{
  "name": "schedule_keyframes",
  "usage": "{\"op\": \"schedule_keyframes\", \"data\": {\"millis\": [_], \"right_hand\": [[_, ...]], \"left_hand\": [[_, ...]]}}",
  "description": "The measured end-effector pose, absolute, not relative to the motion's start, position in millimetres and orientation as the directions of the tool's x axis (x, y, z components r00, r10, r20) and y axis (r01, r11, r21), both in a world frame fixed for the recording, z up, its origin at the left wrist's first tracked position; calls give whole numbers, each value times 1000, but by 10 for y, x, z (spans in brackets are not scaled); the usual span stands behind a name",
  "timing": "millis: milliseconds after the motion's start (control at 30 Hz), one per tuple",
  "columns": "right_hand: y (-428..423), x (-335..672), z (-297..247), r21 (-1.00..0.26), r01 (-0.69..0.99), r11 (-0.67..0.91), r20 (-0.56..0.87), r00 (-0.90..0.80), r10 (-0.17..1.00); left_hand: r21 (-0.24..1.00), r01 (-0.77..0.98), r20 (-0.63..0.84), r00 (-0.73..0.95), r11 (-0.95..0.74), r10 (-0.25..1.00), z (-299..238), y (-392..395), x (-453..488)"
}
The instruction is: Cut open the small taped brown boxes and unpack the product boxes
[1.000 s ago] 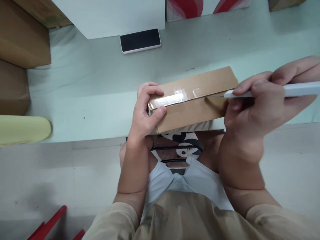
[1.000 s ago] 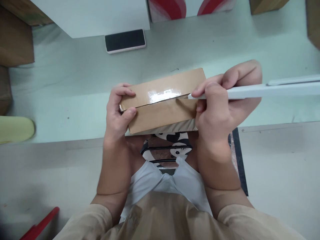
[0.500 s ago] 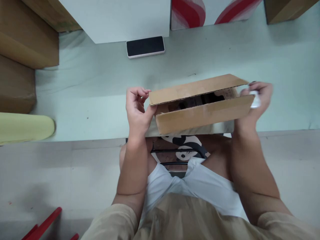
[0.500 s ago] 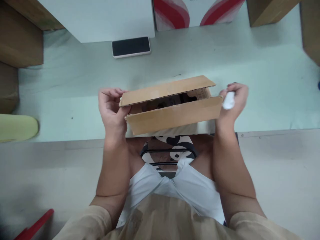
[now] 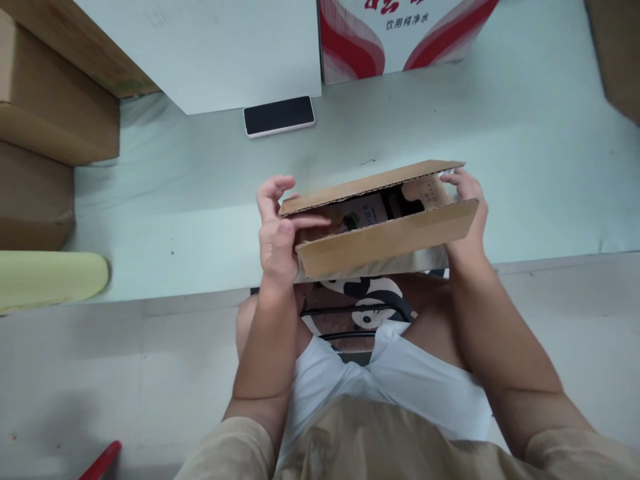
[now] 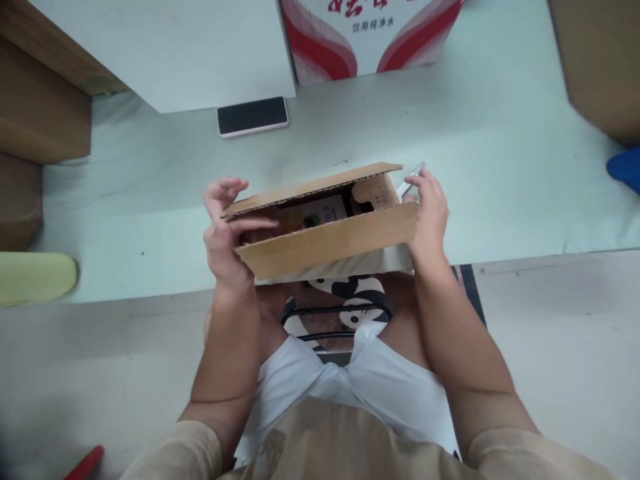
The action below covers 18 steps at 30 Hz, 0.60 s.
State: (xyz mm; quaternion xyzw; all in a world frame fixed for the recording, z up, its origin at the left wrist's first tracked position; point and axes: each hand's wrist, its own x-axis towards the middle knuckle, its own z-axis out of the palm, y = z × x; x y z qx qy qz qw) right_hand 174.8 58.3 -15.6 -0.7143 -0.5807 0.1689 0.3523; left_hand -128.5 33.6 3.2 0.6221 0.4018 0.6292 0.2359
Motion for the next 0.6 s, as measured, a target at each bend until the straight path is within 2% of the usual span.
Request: {"op": "schedule_keyframes", "data": {"millis": [67, 100, 167, 233, 300, 433, 533, 600], "right_hand": [[427, 1630, -64, -841, 536, 76, 259, 275, 926], [355, 1577, -28, -861, 472, 187, 340, 261, 903], [247, 1501, 19, -806, 418, 420, 532, 200, 823], [204, 1474, 36, -711, 416, 567, 657, 105, 747], [211, 1491, 30, -674, 414, 612, 682, 31, 730], [241, 1560, 17, -677, 412, 609, 677, 26, 735], [215, 1589, 53, -663, 499, 558, 630, -31, 776], [189, 1605, 85, -631, 516, 579, 627, -101, 773]], "left_hand": [[796, 212, 590, -68, -566, 804, 57, 318, -1258], [796, 221, 586, -52, -563, 808, 68, 310, -1250], [792, 244, 583, -28, -560, 812, 84, 297, -1249], [783, 267, 586, -13, -562, 810, 90, 287, -1260], [772, 274, 599, -13, -573, 801, 89, 281, -1267], [780, 251, 600, -43, -572, 799, 78, 286, -1249], [779, 173, 618, -52, -602, 785, 74, 305, -1233], [776, 112, 629, -63, -620, 775, 79, 321, -1227]]}}
